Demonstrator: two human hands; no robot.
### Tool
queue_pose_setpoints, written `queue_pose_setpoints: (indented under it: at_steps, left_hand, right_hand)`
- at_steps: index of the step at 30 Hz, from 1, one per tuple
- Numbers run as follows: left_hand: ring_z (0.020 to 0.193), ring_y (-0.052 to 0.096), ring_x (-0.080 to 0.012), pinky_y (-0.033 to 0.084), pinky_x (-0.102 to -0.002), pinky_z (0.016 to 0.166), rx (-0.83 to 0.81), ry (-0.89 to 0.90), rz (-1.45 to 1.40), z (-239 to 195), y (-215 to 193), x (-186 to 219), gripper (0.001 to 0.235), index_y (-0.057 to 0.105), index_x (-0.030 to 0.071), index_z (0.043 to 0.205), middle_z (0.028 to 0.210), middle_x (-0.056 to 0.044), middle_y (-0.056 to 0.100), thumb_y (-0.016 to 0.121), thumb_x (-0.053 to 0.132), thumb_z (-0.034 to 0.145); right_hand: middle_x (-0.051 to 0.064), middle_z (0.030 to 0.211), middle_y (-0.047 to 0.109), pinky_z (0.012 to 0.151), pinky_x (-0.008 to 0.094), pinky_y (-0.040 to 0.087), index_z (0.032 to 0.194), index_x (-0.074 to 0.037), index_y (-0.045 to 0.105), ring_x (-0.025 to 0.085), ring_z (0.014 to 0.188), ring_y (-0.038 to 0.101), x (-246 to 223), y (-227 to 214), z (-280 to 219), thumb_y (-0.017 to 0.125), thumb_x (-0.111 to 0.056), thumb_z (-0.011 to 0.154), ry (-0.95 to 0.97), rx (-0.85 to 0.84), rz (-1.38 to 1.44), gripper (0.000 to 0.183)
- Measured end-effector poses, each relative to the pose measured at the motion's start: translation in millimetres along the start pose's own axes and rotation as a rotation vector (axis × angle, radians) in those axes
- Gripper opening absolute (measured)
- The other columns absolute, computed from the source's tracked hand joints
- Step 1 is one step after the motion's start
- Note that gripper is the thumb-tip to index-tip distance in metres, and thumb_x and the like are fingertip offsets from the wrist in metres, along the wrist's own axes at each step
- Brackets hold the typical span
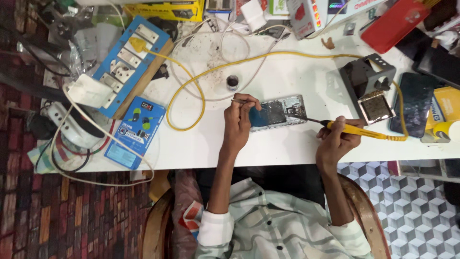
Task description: The person uses a soldering iron and a small tool to work on the internal components of a disassembled mobile phone. They repeatedly apply heat and manipulate parts on the circuit board while the phone remains open on the workbench.
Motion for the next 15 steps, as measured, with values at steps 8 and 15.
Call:
queue_pose_setpoints:
  at_steps: [8, 15]
  left_hand:
    - [0.057, 0.035, -0.0032, 0.031, -0.021, 0.05, 0.082, 0.042, -0.359, 4, 6, -9, 0.028, 0.053, 0.003, 0.111, 0.09, -0.007, 0.065, 0.042, 0.028, 0.116]
    - [0.056, 0.042, -0.0055, 0.035, -0.022, 0.051, 0.184, 0.014, -0.493, 5, 25, -22, 0.029, 0.053, 0.005, 0.11, 0.088, -0.008, 0.061, 0.042, 0.031, 0.116]
  right_hand:
    - [0.005, 0.078, 0.051, 0.053, 0.027, 0.048, 0.103, -0.006, 0.042, 0.01, 0.055, 0.048, -2, 1, 0, 0.057, -0.021, 0.117, 0.007, 0.008, 0.041, 0.025]
    - [0.001, 0.071, 0.046, 0.045, 0.027, 0.039, 0.101, -0.01, 0.046, 0.01, 0.051, 0.045, 15, -11, 14, 0.057, -0.03, 0.114, 0.193, 0.134, 0.179, 0.027]
Point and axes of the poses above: each hand's wrist, its own z-axis towards the middle knuckle, its own y-axis out of the palm, x = y × z, the point moved 2 cm from there along z, towards the middle knuckle
